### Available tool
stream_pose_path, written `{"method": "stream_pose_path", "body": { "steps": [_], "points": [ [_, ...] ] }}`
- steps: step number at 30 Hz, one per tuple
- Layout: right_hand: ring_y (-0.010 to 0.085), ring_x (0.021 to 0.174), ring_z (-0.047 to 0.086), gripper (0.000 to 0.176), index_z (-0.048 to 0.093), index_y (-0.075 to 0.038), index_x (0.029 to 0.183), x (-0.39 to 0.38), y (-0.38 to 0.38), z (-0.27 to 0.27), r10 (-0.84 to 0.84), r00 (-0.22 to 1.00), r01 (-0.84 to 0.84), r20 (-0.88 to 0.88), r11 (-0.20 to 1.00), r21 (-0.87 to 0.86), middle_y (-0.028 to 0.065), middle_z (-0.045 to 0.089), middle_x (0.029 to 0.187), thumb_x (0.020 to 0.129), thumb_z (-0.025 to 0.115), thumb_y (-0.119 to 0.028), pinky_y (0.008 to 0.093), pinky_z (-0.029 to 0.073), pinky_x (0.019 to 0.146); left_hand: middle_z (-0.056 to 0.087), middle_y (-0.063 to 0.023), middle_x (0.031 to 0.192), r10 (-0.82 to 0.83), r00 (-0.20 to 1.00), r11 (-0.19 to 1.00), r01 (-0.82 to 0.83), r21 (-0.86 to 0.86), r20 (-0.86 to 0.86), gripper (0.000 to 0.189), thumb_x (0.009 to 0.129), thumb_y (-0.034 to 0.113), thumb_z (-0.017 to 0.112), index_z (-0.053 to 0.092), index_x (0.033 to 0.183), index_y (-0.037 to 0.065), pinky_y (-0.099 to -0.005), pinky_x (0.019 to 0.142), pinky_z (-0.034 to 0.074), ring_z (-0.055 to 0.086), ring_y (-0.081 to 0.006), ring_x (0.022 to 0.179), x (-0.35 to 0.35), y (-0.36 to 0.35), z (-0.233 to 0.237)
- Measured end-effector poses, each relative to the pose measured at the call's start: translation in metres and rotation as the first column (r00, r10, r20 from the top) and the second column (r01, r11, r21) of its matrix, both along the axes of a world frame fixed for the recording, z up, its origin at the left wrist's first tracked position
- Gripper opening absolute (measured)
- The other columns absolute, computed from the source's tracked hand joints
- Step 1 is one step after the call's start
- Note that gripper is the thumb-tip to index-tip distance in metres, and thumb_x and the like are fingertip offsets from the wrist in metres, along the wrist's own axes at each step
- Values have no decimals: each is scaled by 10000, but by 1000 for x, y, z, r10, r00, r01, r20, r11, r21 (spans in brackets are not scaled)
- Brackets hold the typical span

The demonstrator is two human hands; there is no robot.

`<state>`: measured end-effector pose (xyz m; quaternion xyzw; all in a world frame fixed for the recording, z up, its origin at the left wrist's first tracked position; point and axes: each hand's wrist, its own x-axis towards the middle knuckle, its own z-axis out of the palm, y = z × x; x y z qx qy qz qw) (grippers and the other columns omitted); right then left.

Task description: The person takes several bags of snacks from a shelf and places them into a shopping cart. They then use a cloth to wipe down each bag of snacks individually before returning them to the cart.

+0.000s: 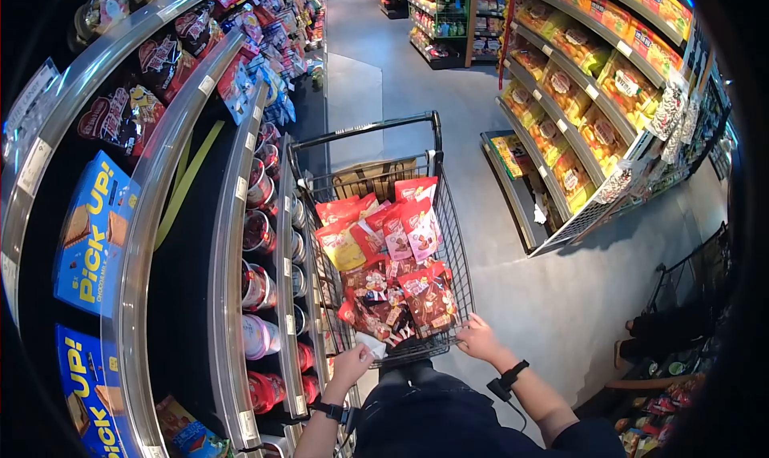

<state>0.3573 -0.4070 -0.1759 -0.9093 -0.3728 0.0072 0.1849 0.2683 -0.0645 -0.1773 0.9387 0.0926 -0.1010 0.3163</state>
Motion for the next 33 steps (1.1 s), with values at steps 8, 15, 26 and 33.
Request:
{"method": "stream_pose_path", "body": {
  "steps": [8,15,26,33],
  "points": [
    [198,1001,568,162,635,-121,815,-37,-11,4,145,982,-177,-119,929,-326,14,646,805,784,535,-246,388,291,1040,633,-100,765,-148,951,981,107,-160,-270,325,774,393,546,583,896,95,-377,648,478,622,-294,739,-16,8,-5],
    [235,900,587,357,620,-110,891,-45,3,12,8,930,-236,-367,779,-581,62,652,859,846,509,-447,377,365,912,630,-114,757,-342,862,940,309,-147,-375,320,751,374,552,595,842,70,-359,651,469,611,-279,713,-2,10,6],
    [299,1230,397,741,258,-19,1362,14,104,105,292,796,47,-531,844,535,197,392,1334,791,673,-247,374,323,1013,571,-35,715,-155,985,795,79,-601,-77,161,858,181,547,513,915,34,-255,601,429,531,-90,664,57,10,131],
    [122,987,523,537,385,-6,1304,51,130,115,330,288,482,-899,761,434,82,546,1127,854,616,-186,285,432,872,552,-31,970,18,979,509,166,-845,203,233,923,135,458,449,1132,33,-226,803,417,516,-78,895,102,0,131]
  ]
}}
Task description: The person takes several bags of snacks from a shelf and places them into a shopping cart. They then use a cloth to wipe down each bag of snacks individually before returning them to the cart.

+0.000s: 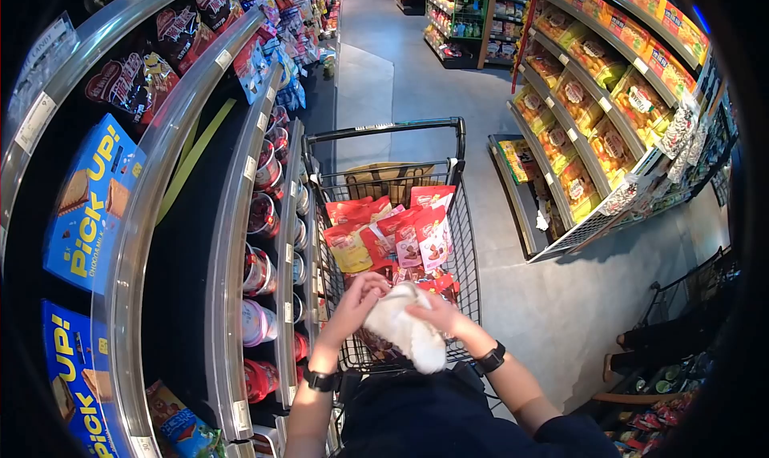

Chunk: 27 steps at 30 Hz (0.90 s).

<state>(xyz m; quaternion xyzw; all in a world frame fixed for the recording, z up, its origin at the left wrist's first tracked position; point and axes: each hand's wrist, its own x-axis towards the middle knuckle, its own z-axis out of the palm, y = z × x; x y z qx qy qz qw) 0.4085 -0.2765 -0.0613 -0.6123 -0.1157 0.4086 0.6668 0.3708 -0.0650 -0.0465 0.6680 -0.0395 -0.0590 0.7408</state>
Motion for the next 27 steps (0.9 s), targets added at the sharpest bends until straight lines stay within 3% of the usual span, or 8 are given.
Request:
{"method": "stream_pose_path", "body": {
  "steps": [3,5,7,13,17,20,25,27],
  "points": [
    [140,981,573,410,447,5,1253,-2,-28,-22,-275,930,315,-245,939,142,87,578,1114,897,537,-180,295,461,859,517,-153,1168,-123,966,628,-102,771,228,464,779,149,603,442,1194,16,-357,958,378,477,-271,1136,8,32,-89],
    [151,1004,569,415,432,5,1262,-9,-43,-17,-321,903,369,-286,920,132,94,570,1134,900,526,-176,301,460,868,482,-175,1221,-184,964,595,-45,802,191,596,684,169,662,448,1229,55,-428,1020,310,416,-316,1194,-1,37,-127],
    [163,1027,566,420,418,5,1272,-15,-53,-21,-373,867,430,-331,895,116,101,562,1155,904,515,-172,307,460,876,489,-139,1210,-334,942,135,49,990,-1,536,668,169,682,511,1171,93,-462,1029,278,441,-304,1160,-6,39,-139],
    [148,1079,512,437,371,-5,1305,-9,-49,-30,-461,875,459,151,887,51,101,529,1195,920,485,-178,280,408,915,602,-71,756,-396,918,335,159,929,-14,93,693,145,671,624,744,83,-426,960,338,575,-238,880,11,16,-75],
    [250,1073,536,542,385,-34,1287,-5,-31,11,-37,938,120,344,967,-225,163,557,1122,876,547,-348,340,410,885,602,-99,770,-434,898,518,188,834,67,134,698,142,663,617,800,68,-375,870,421,580,-283,819,8,-18,16],
    [369,840,586,504,461,-115,1218,-8,-14,15,171,494,89,853,965,-245,196,599,964,836,572,-425,408,468,715,603,-111,779,-444,867,588,92,804,226,137,707,125,653,607,820,62,-369,857,431,582,-287,815,10,-25,47],
    [360,695,596,317,629,-130,931,-4,-11,16,337,647,132,684,834,-536,178,602,702,829,582,-426,412,455,585,623,-70,905,-335,837,518,-221,826,434,169,736,124,650,611,896,82,-404,974,351,576,-244,945,2,-24,84],
    [330,616,594,306,634,-112,927,-6,-13,24,217,730,132,648,886,-445,172,589,648,830,598,-399,379,451,566,460,-138,1273,-123,832,519,-411,749,542,566,746,188,691,450,1246,74,-444,1028,287,419,-279,1214,-5,-17,103]
  ]
}}
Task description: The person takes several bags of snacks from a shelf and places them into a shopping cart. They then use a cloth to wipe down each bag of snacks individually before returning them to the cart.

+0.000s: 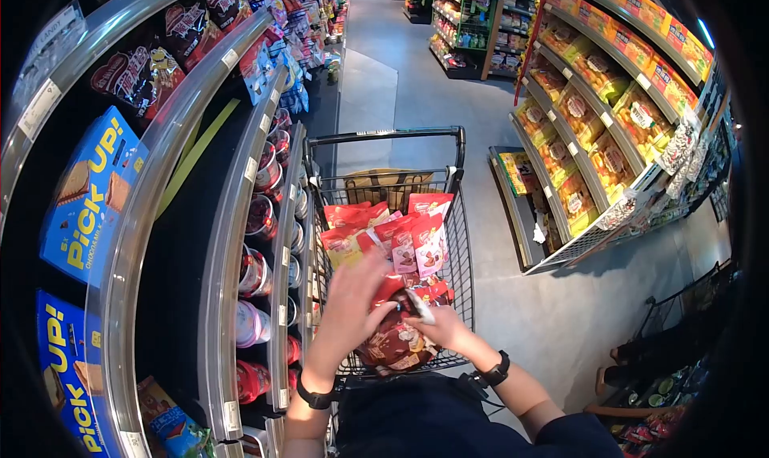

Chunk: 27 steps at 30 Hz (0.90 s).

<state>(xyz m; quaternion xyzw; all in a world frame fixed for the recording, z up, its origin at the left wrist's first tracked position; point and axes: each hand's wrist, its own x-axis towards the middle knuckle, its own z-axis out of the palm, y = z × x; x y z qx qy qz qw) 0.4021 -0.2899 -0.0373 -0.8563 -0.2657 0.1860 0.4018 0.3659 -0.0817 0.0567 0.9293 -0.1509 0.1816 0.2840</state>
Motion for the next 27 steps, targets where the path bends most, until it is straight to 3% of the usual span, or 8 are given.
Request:
{"method": "stream_pose_path", "body": {
  "steps": [4,6,8,16,19,22,24,27],
  "points": [
    [81,780,558,295,566,-18,1091,7,-2,5,-282,830,486,-481,790,375,23,628,855,884,574,-227,267,460,685,156,-161,1464,72,997,657,-77,-750,-39,980,705,339,741,131,1411,40,-405,1076,221,235,-275,1336,-20,17,-51],
    [93,907,549,292,529,-1,1145,10,10,33,-120,755,581,-644,578,573,38,605,1022,896,547,-153,260,445,820,206,-144,1455,-367,928,219,18,-976,-65,824,820,355,633,148,1415,54,-412,1068,244,261,-258,1325,-32,22,-87],
    [91,900,543,298,511,-1,1164,14,14,24,-148,770,545,-621,659,519,26,599,1022,905,531,-148,257,442,811,256,-134,1437,-431,755,-25,-558,-829,-495,681,907,372,494,162,1413,62,-425,1063,254,288,-239,1311,-61,-3,-41],
    [77,855,515,279,557,-10,1097,17,-2,41,-183,911,342,-369,835,431,13,593,916,909,534,-216,264,433,781,463,-146,1300,-616,783,-627,-418,-657,89,480,934,311,389,369,1320,25,-480,1013,324,446,-302,1192,-57,3,-99],
    [58,801,547,223,577,-10,989,20,-25,87,-619,764,643,-182,706,298,32,579,839,931,478,-201,227,460,634,490,-139,1271,-680,729,-527,-555,-644,-72,441,940,288,387,394,1300,33,-451,1001,358,479,-283,1161,-67,0,-85],
    [192,938,594,309,511,-20,1154,6,-37,90,-613,784,403,-99,380,833,124,595,1067,911,513,-211,311,491,779,498,-137,1259,-659,702,-405,-634,-659,-271,427,944,271,379,397,1297,31,-430,998,369,485,-265,1157,-66,-7,-72],
    [295,1111,520,484,432,-77,1278,7,-18,118,-93,535,-46,840,989,139,138,526,1222,857,563,-276,418,416,920,499,-133,1257,-629,696,-349,-650,-675,-345,426,945,266,377,395,1299,31,-417,997,373,485,-255,1159,-65,-14,-72],
    [327,1248,380,607,409,-164,1320,-24,10,127,429,643,-286,634,903,-321,120,408,1350,791,590,-401,471,293,1019,467,-113,1287,-634,744,-338,-511,-790,-210,427,948,228,381,346,1331,42,-376,977,400,480,-227,1167,-57,-12,-81]
  ]
}}
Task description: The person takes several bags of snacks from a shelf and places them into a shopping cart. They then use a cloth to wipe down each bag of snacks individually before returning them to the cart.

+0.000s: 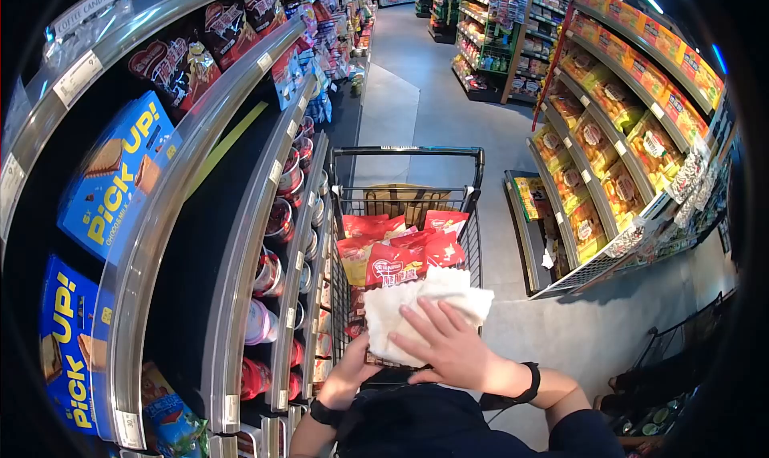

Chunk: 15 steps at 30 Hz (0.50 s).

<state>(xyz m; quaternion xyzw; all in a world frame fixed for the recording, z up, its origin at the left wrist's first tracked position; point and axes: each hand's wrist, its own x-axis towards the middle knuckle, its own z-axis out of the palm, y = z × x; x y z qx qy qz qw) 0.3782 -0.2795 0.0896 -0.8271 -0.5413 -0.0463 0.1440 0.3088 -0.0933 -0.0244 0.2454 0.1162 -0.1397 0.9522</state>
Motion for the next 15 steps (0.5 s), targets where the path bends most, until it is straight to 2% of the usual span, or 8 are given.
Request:
{"method": "stream_pose_path", "body": {
  "steps": [2,3,5,7,9,11,13,15],
  "points": [
    [317,1268,344,624,425,-258,1314,-2,0,0,81,997,-80,7,988,-131,86,354,1392,773,542,-547,485,272,1016,458,-111,1293,10,1000,996,-9,84,-15,428,951,217,376,327,1341,49,-368,968,410,483,-221,1164,-2,1,0],
    [317,1268,344,624,425,-258,1314,1,1,0,84,996,-82,7,988,-133,86,354,1392,773,542,-547,485,272,1016,448,-109,1298,30,999,987,-24,161,-36,429,953,207,371,309,1351,57,-359,960,420,486,-215,1162,-6,0,5],
    [300,1280,332,646,421,-270,1317,11,6,-6,273,961,-270,37,960,-70,70,359,1391,759,537,-573,502,252,1030,437,-102,1302,-8,997,986,20,166,-73,436,956,201,369,286,1363,68,-341,948,432,486,-201,1160,-11,-1,13],
    [273,1302,302,657,410,-226,1323,20,13,-18,291,956,-290,32,956,-32,44,341,1406,760,569,-523,485,226,1055,440,-97,1296,-45,999,953,47,298,-16,433,956,196,375,289,1359,62,-342,939,441,487,-196,1158,-11,-3,12],
    [261,1288,329,608,417,-219,1318,30,16,-22,313,934,-316,172,949,-10,30,357,1398,789,557,-486,487,237,1051,424,-89,1314,-47,998,946,56,319,-37,439,958,196,373,285,1364,51,-335,959,413,467,-183,1172,-11,1,14],
    [255,1268,358,511,464,-205,1282,39,19,-16,246,960,-256,131,964,66,37,395,1370,818,555,-398,489,257,1040,397,-85,1343,-150,988,862,110,496,42,463,970,244,371,275,1369,29,-324,1000,352,422,-169,1201,-13,2,5],
    [259,1231,407,425,532,-187,1222,56,24,-23,13,998,-22,53,984,177,27,456,1321,811,552,-292,483,271,1030,371,-80,1365,-225,974,899,211,383,-7,494,974,295,371,278,1367,9,-312,1032,290,370,-155,1230,-15,-1,19],
    [269,1210,422,413,551,-178,1201,59,24,-27,-2,1000,-3,20,979,206,39,476,1297,792,560,-231,472,281,1029,392,-81,1349,-195,980,898,161,410,44,503,971,322,369,303,1351,-1,-313,1029,297,376,-154,1227,-17,-6,20]
  ]
}}
